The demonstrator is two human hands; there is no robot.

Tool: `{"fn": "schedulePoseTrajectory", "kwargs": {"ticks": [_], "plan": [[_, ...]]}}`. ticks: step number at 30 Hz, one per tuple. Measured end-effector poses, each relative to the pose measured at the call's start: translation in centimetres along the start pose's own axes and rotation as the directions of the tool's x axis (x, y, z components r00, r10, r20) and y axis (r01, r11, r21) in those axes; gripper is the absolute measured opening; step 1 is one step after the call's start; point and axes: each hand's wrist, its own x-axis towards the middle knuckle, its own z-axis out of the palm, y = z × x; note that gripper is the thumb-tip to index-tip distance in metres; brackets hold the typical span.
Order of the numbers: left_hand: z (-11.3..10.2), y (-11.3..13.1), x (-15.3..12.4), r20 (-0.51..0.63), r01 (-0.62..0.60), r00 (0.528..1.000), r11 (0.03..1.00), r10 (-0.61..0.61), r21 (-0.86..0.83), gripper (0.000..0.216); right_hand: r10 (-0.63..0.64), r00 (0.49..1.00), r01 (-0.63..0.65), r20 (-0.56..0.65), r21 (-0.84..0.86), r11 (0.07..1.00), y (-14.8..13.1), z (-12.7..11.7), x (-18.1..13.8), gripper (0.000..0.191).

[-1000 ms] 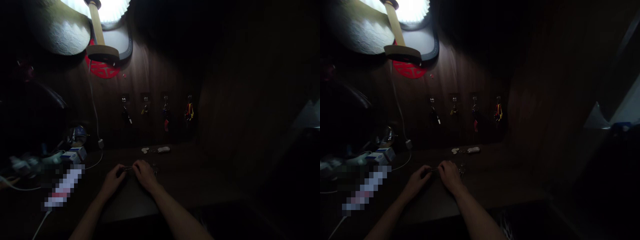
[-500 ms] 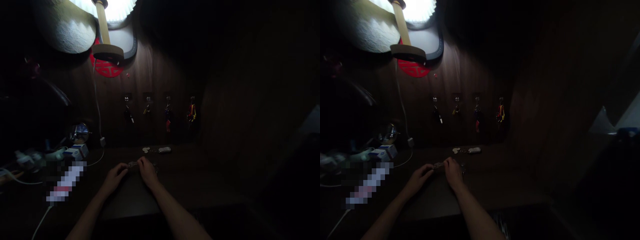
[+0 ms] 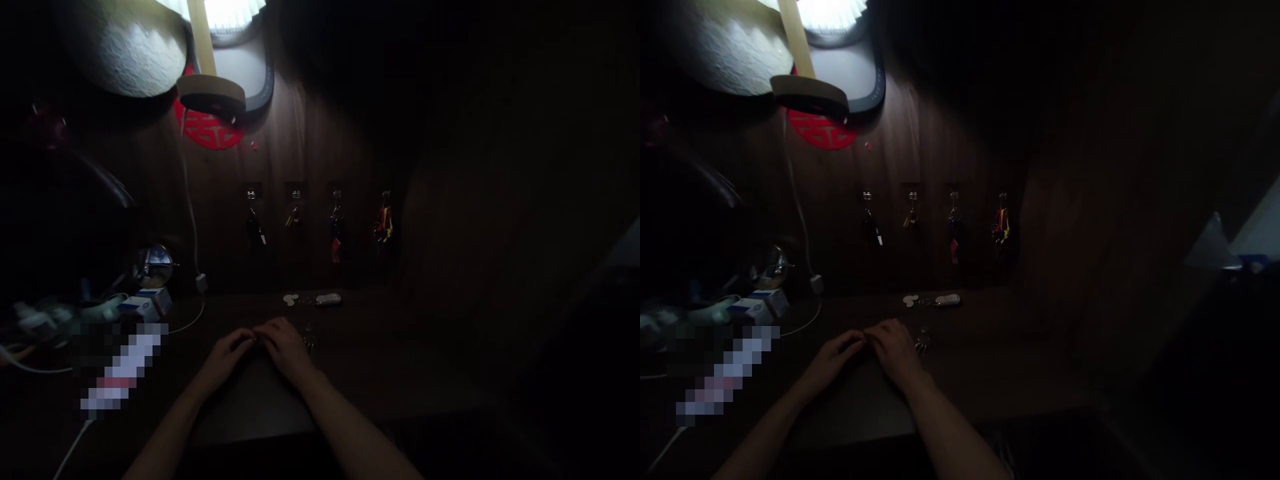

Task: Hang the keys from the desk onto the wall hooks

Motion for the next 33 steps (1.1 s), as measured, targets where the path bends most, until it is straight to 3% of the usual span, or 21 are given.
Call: {"fn": "schedulePoseTrajectory", "kwargs": {"ticks": [4, 10, 14, 18, 24, 28, 33], "plan": [[0.0, 0.1, -0.2, 0.012, -0.016, 1.000, 1.000, 0.016, -0.001, 0.026, 0.018, 1.000, -0.018, -0.004, -0.010, 1.000, -0.1, 0.2, -0.1, 0.010], [0.1, -0.6, -0.1, -0.132, 0.004, 0.991, 1.000, -0.001, 0.020, 0.030, 0.044, 0.998, -0.043, -0.045, 0.018, 0.999, -0.8, 0.0, -0.2, 0.007], [0.2, -0.9, -0.1, -0.214, 0.046, 0.976, 0.998, -0.038, 0.036, 0.035, 0.232, 0.955, -0.211, -0.184, 0.130, 0.969, -0.8, 0.2, -0.1, 0.006], [0.1, -0.7, -0.2, -0.178, 0.081, 0.982, 0.993, -0.065, 0.084, 0.031, 0.405, 0.876, -0.319, -0.262, 0.316, 0.893, 0.0, -0.5, 0.5, 0.011], [0.0, -1.1, 0.0, -0.176, 0.108, 0.980, 0.990, -0.090, 0.096, 0.032, 0.579, 0.731, -0.276, -0.361, 0.619, 0.735, 1.8, -4.4, 4.3, 0.022], [-0.1, -1.1, 0.1, -0.158, 0.126, 0.981, 0.990, -0.114, 0.065, 0.033, 0.549, 0.723, -0.187, -0.419, 0.647, 0.739, 3.0, -7.6, 8.3, 0.025], [-0.4, -0.4, 0.1, -0.164, 0.128, 0.979, 0.992, -0.125, 0.010, 0.034, 0.464, 0.714, -0.154, -0.524, 0.529, 0.834, 3.6, -10.9, 13.2, 0.024]]}}
